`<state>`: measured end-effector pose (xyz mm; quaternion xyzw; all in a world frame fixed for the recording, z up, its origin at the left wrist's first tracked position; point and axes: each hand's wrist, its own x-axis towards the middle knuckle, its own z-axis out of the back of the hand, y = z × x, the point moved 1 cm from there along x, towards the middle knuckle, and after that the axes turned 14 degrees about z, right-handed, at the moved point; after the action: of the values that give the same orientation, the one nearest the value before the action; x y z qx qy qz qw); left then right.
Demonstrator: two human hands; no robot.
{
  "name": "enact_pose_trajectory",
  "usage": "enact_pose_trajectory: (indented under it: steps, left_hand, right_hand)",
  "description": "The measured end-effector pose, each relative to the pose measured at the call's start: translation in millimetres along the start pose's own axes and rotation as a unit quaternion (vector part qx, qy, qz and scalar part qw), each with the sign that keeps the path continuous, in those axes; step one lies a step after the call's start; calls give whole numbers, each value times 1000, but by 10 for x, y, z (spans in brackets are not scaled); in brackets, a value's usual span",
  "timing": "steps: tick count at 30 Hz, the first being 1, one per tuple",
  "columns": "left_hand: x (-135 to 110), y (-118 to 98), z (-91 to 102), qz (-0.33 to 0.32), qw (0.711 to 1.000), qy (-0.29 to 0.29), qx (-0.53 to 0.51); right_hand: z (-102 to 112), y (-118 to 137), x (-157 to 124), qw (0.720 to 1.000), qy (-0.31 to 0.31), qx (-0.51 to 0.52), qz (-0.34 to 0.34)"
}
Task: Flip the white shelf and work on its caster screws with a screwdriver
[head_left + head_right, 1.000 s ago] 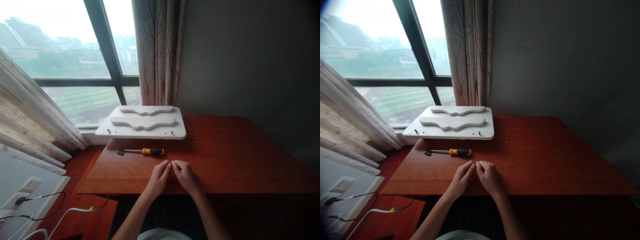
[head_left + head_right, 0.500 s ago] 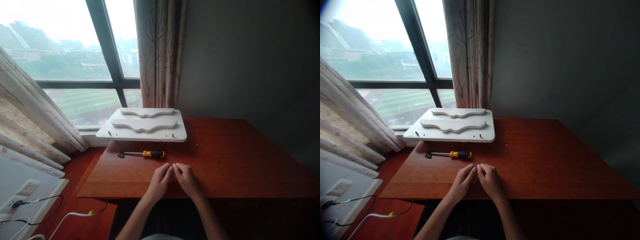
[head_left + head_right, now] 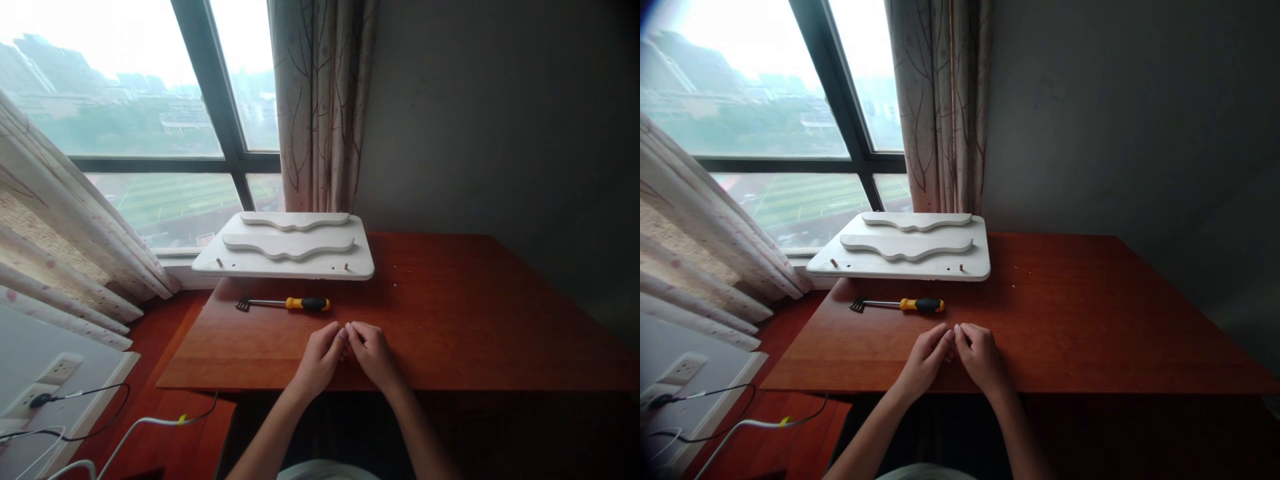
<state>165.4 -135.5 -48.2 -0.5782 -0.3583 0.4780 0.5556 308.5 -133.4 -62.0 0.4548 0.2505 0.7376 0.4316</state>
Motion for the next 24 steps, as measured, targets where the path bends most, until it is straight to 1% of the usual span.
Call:
enact_pose_trajectory:
  steps: [12, 24]
  left_hand:
    - [2, 9, 12, -8, 1000, 0, 11]
    - [-1, 0, 4, -4, 1000, -6, 10]
  right_hand:
    - [13, 23, 6, 1000, 2, 0, -1]
    - [-15, -45, -3, 1000, -1, -10, 7]
